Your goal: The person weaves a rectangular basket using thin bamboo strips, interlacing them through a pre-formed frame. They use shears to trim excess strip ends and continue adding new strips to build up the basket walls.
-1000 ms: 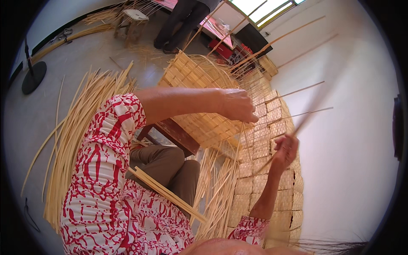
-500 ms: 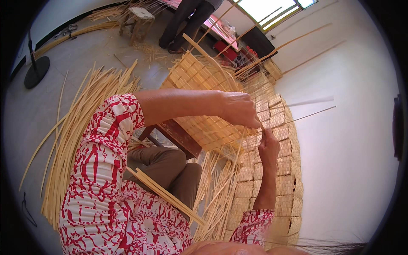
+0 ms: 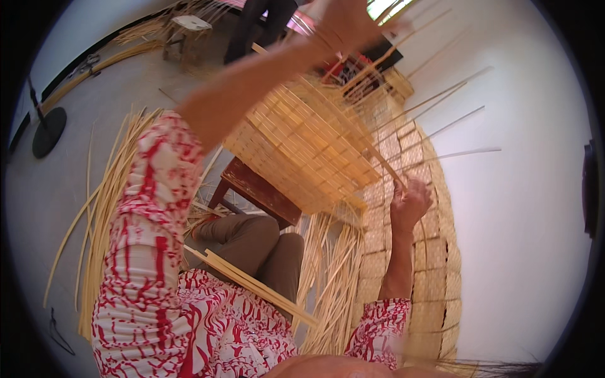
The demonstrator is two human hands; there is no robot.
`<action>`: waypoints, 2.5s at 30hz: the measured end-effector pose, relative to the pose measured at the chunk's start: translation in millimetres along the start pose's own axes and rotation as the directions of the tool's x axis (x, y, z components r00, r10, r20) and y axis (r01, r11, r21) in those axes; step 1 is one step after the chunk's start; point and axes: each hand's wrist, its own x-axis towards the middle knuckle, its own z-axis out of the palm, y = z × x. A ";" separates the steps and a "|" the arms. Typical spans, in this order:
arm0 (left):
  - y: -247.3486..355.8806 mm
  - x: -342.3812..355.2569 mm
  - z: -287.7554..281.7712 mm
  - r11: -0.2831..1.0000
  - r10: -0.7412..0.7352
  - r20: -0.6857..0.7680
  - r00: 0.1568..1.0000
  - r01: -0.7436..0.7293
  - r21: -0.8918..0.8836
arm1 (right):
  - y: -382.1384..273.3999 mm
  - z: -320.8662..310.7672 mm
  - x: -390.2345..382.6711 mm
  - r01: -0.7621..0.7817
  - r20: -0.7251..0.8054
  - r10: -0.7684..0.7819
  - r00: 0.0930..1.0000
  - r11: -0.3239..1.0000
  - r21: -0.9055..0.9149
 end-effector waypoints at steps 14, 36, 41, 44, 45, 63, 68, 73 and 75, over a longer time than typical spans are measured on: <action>-37.9 -171.2 1.0 0.926 0.374 0.236 0.897 -0.375 -0.042 | 15.2 67.6 -30.6 -0.325 0.663 0.283 0.693 -0.698 0.638; -38.8 -182.5 13.6 0.977 0.201 0.188 0.962 -0.183 -0.106 | 19.1 73.7 -40.8 -0.266 0.631 0.341 0.697 -0.694 0.669; -42.0 -183.6 12.6 0.974 0.218 0.214 0.952 -0.201 -0.101 | 13.2 73.3 -45.3 -0.263 0.618 0.402 0.675 -0.652 0.711; -42.0 -181.6 13.0 0.972 0.235 0.209 0.949 -0.224 -0.075 | 13.0 74.1 -46.7 -0.253 0.617 0.414 0.669 -0.654 0.713; -41.2 -180.0 14.4 0.969 0.248 0.202 0.947 -0.238 -0.072 | 15.5 77.5 -49.3 -0.246 0.596 0.430 0.678 -0.632 0.735; -29.7 -177.4 -1.1 0.918 0.391 0.133 0.911 -0.374 -0.133 | 9.7 71.8 -51.0 -0.269 0.613 0.491 0.619 -0.601 0.753; -9.3 -177.9 24.2 0.885 0.445 0.221 0.868 -0.389 -0.256 | 7.4 71.1 -60.1 -0.253 0.609 0.433 0.665 -0.636 0.729; 3.5 -163.7 31.0 0.949 0.315 0.468 0.826 -0.268 -0.167 | -9.9 60.0 -53.7 -0.233 0.574 0.460 0.678 -0.606 0.760; 3.2 -164.8 29.6 0.942 0.334 0.464 0.820 -0.274 -0.195 | -15.7 55.4 -54.9 -0.225 0.548 0.493 0.675 -0.570 0.790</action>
